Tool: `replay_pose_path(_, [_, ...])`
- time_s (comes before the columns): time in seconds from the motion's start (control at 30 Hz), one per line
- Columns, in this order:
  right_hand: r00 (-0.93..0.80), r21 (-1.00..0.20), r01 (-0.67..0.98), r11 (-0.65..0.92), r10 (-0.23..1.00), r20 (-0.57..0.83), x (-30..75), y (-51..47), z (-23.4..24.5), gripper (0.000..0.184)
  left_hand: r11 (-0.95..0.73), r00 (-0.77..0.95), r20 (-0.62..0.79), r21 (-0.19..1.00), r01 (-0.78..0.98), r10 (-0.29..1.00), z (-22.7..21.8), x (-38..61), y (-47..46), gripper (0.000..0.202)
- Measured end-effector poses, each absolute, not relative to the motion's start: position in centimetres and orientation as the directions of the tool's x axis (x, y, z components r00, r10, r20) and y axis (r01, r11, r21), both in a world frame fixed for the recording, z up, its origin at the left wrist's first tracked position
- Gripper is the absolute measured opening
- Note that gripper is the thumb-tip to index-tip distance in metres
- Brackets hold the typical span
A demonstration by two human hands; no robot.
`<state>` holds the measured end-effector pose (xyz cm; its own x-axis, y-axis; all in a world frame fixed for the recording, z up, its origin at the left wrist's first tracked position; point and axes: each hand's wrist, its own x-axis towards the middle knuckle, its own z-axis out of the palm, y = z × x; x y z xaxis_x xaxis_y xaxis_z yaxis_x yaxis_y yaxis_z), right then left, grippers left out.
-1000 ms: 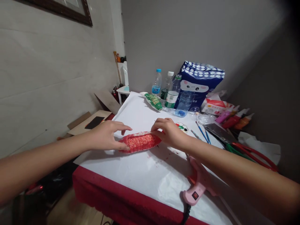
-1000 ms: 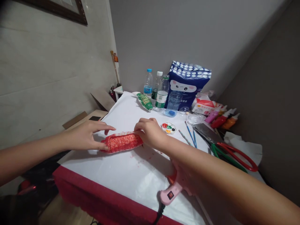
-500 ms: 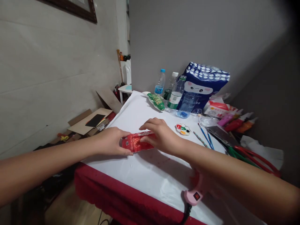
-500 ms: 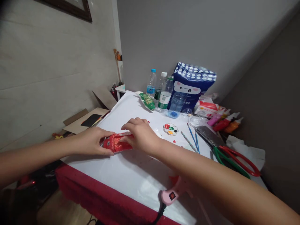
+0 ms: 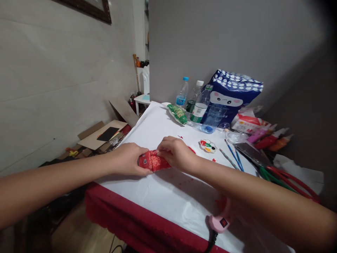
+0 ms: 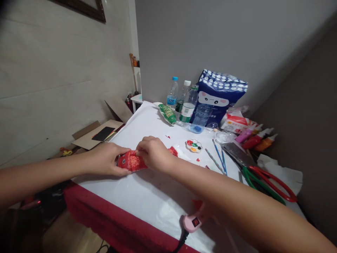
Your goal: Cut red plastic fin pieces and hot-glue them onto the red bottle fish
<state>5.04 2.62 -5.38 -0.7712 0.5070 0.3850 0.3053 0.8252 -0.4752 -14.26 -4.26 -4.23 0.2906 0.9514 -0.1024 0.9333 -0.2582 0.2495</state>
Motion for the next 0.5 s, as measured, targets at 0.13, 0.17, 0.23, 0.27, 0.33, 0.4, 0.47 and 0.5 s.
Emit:
replay_pose_path(0.13, [-0.765,-0.474,0.307,0.825,0.510,0.393,4.9,2.9,-5.7,0.014,-0.261,0.293,-0.085,0.272,0.926,0.952,-4.1,-14.1,-4.2,0.036])
replay_pose_path(0.17, [-0.763,-0.472,0.308,0.826,0.511,0.395,4.9,3.0,-5.8,0.015,-0.262,0.295,-0.084,0.281,0.923,0.952,-4.1,-14.1,-4.2,0.036])
replay_pose_path(0.23, [-0.762,-0.468,0.313,0.826,0.513,0.396,4.8,3.1,-5.9,0.015,-0.263,0.300,-0.088,0.293,0.919,0.950,-4.1,-14.1,-4.2,0.036])
replay_pose_path(0.27, [-0.762,-0.467,0.316,0.826,0.514,0.394,4.7,3.1,-6.0,0.015,-0.263,0.302,-0.092,0.299,0.917,0.949,-4.1,-14.1,-4.2,0.037])
replay_pose_path(0.33, [-0.761,-0.469,0.325,0.821,0.522,0.386,4.6,3.1,-5.9,0.014,-0.256,0.299,-0.100,0.309,0.916,0.949,-4.1,-14.2,-4.3,0.037])
replay_pose_path(0.4, [-0.758,-0.483,0.338,0.808,0.538,0.369,4.6,3.1,-5.6,0.011,-0.242,0.288,-0.109,0.314,0.918,0.951,-4.2,-14.2,-4.4,0.038])
replay_pose_path(0.47, [-0.759,-0.509,0.345,0.789,0.553,0.343,5.0,3.2,-4.9,0.013,-0.231,0.279,-0.113,0.316,0.920,0.954,-4.3,-14.2,-4.4,0.039])
replay_pose_path(0.5, [-0.762,-0.523,0.345,0.780,0.557,0.330,5.4,3.4,-4.6,0.017,-0.229,0.276,-0.112,0.316,0.921,0.955,-4.4,-14.2,-4.5,0.040])
